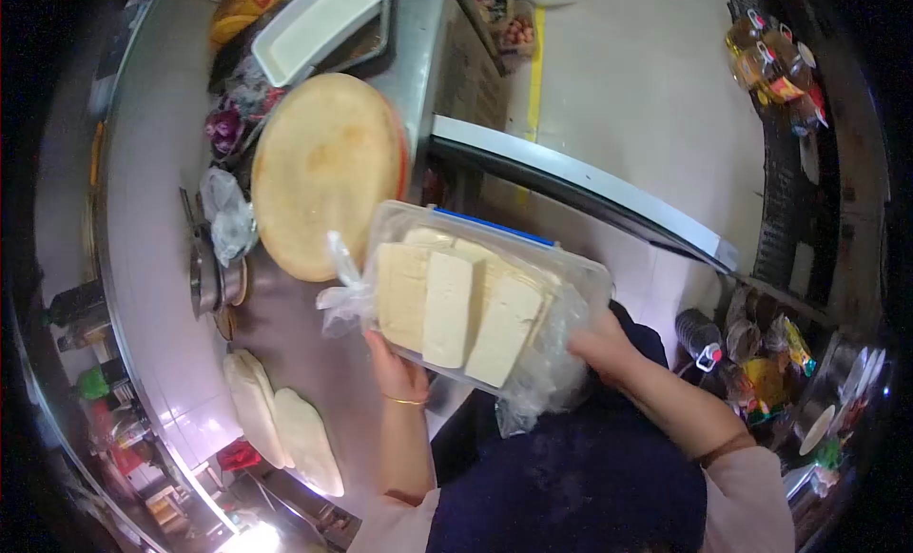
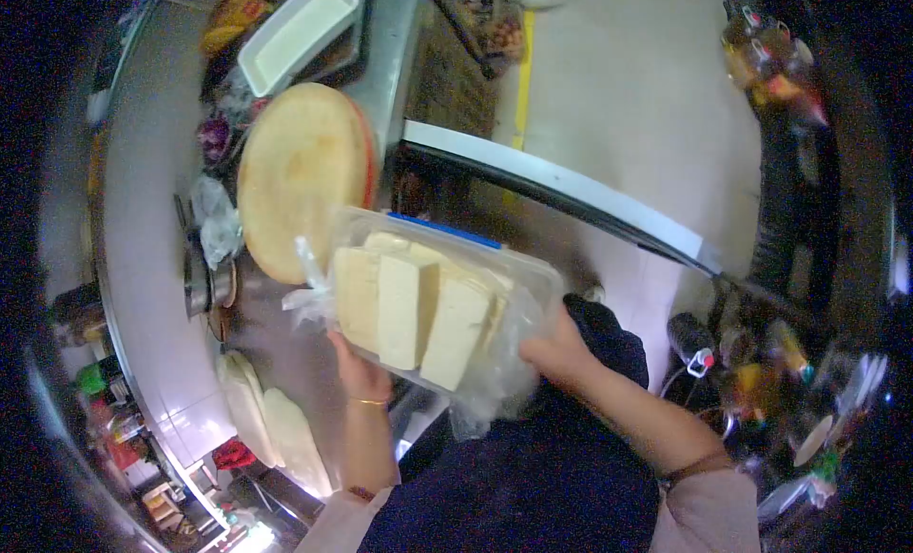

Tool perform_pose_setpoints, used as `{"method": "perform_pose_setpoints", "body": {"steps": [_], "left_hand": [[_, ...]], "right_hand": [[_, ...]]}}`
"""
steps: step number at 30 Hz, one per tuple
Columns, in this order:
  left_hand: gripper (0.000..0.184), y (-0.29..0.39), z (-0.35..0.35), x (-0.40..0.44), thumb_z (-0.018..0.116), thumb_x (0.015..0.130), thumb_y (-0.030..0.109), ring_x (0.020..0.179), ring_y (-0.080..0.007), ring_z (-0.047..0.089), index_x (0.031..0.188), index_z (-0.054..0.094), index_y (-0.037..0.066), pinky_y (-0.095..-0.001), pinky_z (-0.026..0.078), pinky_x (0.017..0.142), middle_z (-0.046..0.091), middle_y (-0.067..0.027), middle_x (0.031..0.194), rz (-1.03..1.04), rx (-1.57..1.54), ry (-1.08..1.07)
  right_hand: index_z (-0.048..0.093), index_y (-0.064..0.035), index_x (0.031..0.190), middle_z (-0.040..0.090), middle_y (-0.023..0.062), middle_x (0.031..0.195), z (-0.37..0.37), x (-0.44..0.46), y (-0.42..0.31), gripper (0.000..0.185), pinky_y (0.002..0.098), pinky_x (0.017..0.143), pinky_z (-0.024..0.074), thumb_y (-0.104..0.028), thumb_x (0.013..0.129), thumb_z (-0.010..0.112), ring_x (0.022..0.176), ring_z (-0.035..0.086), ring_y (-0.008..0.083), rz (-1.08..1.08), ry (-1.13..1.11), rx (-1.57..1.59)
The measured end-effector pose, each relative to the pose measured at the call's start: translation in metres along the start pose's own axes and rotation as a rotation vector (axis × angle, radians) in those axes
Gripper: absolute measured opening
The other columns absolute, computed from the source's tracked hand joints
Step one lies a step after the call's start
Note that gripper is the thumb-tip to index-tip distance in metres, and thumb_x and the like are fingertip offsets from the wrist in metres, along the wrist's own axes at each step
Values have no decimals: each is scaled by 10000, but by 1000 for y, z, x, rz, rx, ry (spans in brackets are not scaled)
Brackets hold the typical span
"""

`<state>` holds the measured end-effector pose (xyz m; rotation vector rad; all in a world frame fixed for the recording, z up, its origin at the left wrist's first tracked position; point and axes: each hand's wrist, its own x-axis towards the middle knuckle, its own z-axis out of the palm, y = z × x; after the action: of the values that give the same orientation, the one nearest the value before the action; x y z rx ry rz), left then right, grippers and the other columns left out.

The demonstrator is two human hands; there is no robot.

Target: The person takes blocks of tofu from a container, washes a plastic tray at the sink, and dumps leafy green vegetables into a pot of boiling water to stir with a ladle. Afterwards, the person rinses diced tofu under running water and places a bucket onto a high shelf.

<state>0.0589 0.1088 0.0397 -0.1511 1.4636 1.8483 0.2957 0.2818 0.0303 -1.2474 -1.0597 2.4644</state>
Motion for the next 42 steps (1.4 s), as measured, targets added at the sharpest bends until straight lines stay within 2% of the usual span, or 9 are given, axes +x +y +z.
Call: {"method": "perform_pose_setpoints", "body": {"steps": [6,11,16,20,26,30,33,36,42], "left_hand": [[950,-107,18,-7,190,791,794,1354,-251,275,1443,245,105,-411,200,1114,305,-46,1476,-216,70,-89],[994,-171,0,43,211,761,823,1341,-251,295,1440,249,99,-400,206,1107,329,-45,1463,-368,87,-77],[991,-167,-21,102,247,773,809,1357,-260,261,1449,209,86,-402,181,1113,276,-72,1483,-336,89,-55],[965,-109,-15,78,350,801,745,1357,-304,233,1438,203,36,-437,166,1111,225,-150,1482,316,990,-86],[906,12,-61,73,385,812,693,1318,-301,279,1407,243,25,-426,206,1087,262,-164,1448,1047,1533,67],[867,22,-84,113,409,819,658,1291,-298,309,1387,270,18,-419,234,1071,287,-174,1426,961,1700,-135],[838,5,-91,121,426,824,632,1271,-296,332,1372,290,12,-413,254,1059,305,-181,1409,851,1683,-315],[809,3,-97,113,444,829,606,1252,-295,355,1356,310,7,-407,274,1047,324,-189,1392,748,1622,-405],[751,10,-100,109,479,840,554,1212,-291,400,1326,350,-4,-396,315,1023,361,-203,1358,636,1552,-478]], "right_hand": [[283,-17,1366,467,145,1264,-95,-42,71,831,351,996,384,-12,605,616,1177,461,258,115,205,-120],[276,-3,1365,457,153,1282,-103,-26,78,833,386,1041,342,-28,608,626,1211,437,277,331,314,37],[283,13,1356,469,140,1267,-101,40,102,795,369,1030,348,-65,634,606,1212,437,259,141,153,100],[281,14,1352,467,143,1268,-71,122,117,806,372,1022,355,-69,620,608,1198,444,254,77,71,97],[280,36,1361,454,120,1260,2,241,102,808,313,960,372,-104,645,627,1154,447,181,16,-26,-82],[257,96,1334,441,218,1264,51,312,108,813,361,985,373,-125,659,651,1171,449,290,-205,-56,-55],[252,115,1327,440,284,1257,87,354,83,825,413,1004,381,-165,668,663,1155,466,401,2,-17,-306],[408,135,1231,483,308,1213,123,399,86,690,415,993,397,-254,729,678,1156,483,372,31,-33,-455],[403,103,1247,505,291,1183,175,452,109,653,410,985,396,-255,759,649,1126,498,370,-187,74,-286]]}}
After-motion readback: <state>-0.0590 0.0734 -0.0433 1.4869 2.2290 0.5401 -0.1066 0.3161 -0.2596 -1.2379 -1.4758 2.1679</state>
